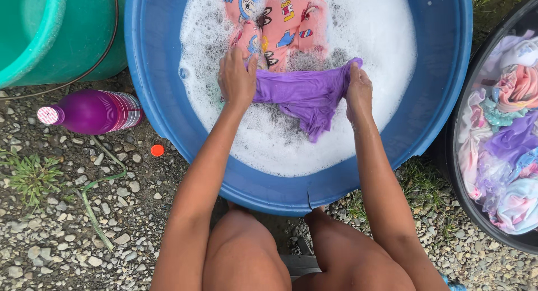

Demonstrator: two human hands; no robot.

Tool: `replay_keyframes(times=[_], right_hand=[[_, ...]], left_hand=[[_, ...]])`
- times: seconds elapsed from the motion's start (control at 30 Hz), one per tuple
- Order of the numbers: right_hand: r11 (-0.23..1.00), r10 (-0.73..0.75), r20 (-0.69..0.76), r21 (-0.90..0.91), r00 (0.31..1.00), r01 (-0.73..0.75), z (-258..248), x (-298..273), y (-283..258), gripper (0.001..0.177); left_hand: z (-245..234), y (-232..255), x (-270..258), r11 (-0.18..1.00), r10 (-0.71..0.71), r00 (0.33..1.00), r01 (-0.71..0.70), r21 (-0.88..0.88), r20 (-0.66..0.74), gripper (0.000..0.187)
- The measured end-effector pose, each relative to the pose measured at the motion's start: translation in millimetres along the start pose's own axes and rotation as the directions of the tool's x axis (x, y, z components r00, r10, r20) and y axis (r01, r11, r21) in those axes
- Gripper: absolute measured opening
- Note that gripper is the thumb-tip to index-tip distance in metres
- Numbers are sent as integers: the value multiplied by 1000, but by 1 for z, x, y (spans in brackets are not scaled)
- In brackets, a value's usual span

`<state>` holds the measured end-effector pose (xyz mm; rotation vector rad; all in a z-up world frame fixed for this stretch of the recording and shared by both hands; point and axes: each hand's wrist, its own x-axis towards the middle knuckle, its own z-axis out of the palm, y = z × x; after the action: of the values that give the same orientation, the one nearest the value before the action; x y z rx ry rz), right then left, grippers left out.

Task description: The person hand washes clothes by scrubbing and wringing garments one by one in a basin filled with soapy water and placing them into an adjacent tub.

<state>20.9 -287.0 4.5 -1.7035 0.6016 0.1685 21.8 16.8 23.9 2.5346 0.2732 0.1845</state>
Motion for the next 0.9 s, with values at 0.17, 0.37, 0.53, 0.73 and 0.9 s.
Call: replay_keyframes(times=[0.17,0.37,0.53,0.73,0.9], right_hand=[[699,-175,239,-653,955,292,28,-42,25,27],[347,-309,265,-863,913,368,8,-59,13,63],[703,53,255,-696,965,145,10,-52,8,33],[988,-139,294,113,946,110,2,-28,44,35],[966,202,171,127,964,-225,-10,-43,-11,36]], left_hand=[[15,5,-43,948,316,922,-296,-119,223,39],[26,-29,-27,956,159,947,-77,-284,278,23],[22,-18,10,280,140,875,414,-866,463,10],[-18,-15,25,558,122,800,434,-707,587,14],[-9,-40,17,718,-11,915,288,-634,403,49]])
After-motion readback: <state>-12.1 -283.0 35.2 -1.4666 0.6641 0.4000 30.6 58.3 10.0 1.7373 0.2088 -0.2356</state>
